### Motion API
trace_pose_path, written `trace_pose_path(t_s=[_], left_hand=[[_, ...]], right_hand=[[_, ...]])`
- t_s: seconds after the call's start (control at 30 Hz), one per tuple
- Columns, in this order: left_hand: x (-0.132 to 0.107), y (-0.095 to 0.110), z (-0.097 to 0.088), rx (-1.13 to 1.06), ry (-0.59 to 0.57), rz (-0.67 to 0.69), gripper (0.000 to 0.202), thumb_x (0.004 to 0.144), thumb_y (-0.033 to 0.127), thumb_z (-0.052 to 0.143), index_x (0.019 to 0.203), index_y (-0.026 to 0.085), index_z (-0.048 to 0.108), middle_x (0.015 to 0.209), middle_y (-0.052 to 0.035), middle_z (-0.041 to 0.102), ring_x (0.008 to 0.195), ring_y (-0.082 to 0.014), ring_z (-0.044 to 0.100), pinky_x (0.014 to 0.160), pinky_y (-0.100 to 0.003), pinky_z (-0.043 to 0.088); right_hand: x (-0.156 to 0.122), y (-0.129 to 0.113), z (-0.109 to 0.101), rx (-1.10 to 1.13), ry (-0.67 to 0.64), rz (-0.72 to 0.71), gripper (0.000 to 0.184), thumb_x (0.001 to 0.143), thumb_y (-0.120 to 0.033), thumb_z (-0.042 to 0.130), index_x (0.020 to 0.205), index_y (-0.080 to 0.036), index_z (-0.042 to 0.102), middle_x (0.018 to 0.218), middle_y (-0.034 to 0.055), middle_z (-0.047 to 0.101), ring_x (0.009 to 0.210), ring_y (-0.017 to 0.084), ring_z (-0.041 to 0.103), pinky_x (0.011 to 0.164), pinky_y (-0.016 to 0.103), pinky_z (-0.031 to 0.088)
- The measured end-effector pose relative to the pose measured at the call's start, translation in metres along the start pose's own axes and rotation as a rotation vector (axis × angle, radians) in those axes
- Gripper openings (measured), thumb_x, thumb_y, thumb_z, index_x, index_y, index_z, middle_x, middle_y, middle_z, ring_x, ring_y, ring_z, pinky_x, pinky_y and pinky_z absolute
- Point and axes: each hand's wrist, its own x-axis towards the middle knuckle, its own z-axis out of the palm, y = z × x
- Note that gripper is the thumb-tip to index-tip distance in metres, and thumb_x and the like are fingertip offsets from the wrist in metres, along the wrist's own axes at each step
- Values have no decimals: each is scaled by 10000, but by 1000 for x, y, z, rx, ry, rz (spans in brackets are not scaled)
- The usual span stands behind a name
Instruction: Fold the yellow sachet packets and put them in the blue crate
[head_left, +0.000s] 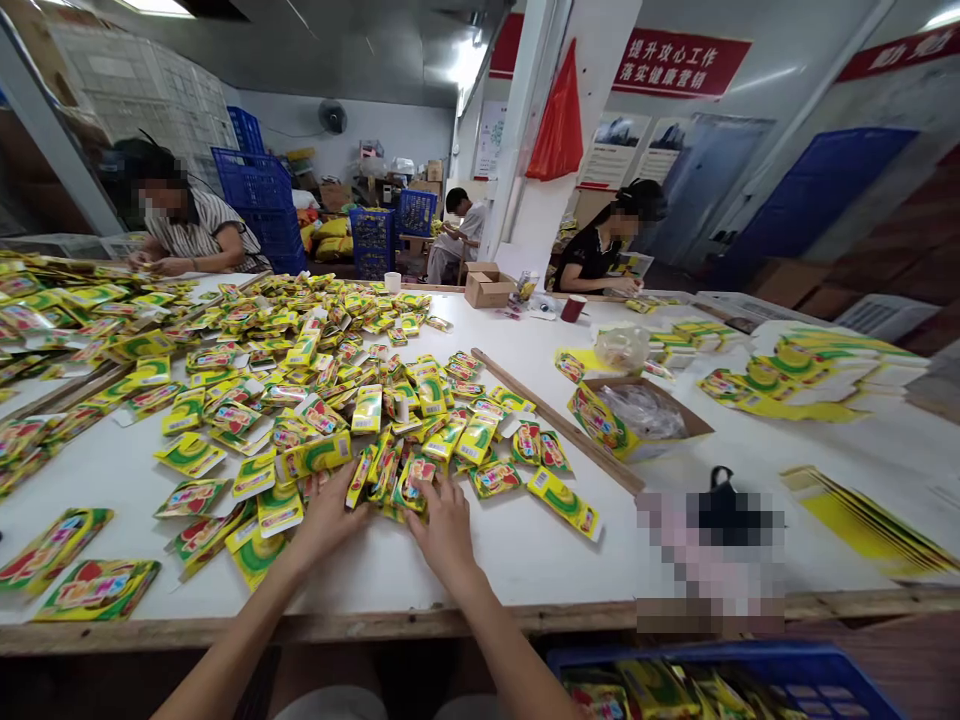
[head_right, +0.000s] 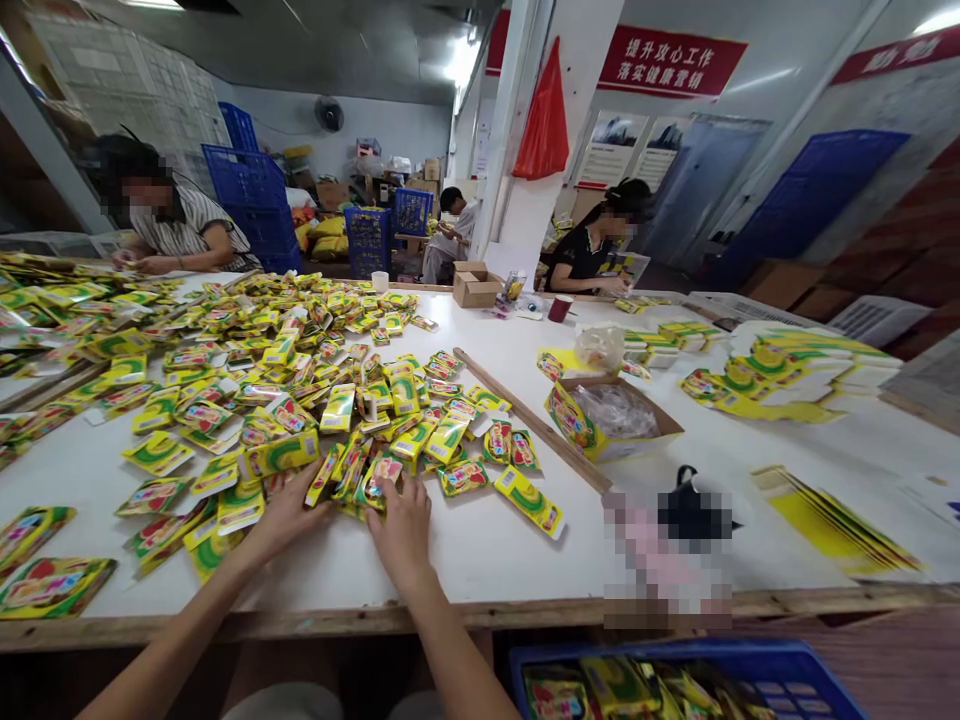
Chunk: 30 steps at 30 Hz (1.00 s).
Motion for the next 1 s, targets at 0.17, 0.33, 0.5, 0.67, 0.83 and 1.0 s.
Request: trace_pose_path(t_s=[0.17,0.33,0.5,0.67,0.83,1.0], left_hand=[[-29,10,10,-143,-78,45,735,813,352,619,1467,197,321,1481,-138,443,1353,-333,420,1123,-533,280],[-48,15,24,-222,15,61,838,783,458,666,1474,163,297,1515,-185,367,1390,-370,343,1100,-541,336],[-64,31,21,-197,131,106,738,849,390,605,1474,203,259,1505,-183,370,1406,-364,308,1098,-599,306],[-79,59,4,-281,166,121,537,909,300,530,1411,256,342,1457,-133,427,1374,-309,371,1095,-559,341],[-84,86,11,-587,144,15,452,902,303,555,1326,254,409,1358,-121,520,1269,-282,509,1054,-497,424],[-87,97,25,-874,30,-32,405,919,275,531,1301,253,400,1204,-104,630,1090,-237,650,902,-393,555]], right_hand=[[-34,5,-22,-27,-13,1,326,754,-289,749,1062,-251,649,1147,103,613,1139,315,531,957,433,406],[-36,7,-24,-64,68,123,422,739,-415,745,1049,-176,587,1041,125,649,1026,321,586,886,447,433],[-28,8,-10,26,120,177,594,691,-281,736,1218,-152,494,1102,154,652,1046,350,588,916,497,406],[-35,16,-19,396,206,242,526,753,-196,611,1255,-215,455,1106,95,646,1028,279,614,905,446,453],[-61,7,-25,849,95,242,480,804,-238,613,1255,-224,451,1185,77,628,1066,222,623,898,331,509],[-77,1,-23,856,22,240,541,777,-218,671,1272,-230,451,1181,75,647,1065,226,633,909,331,507]])
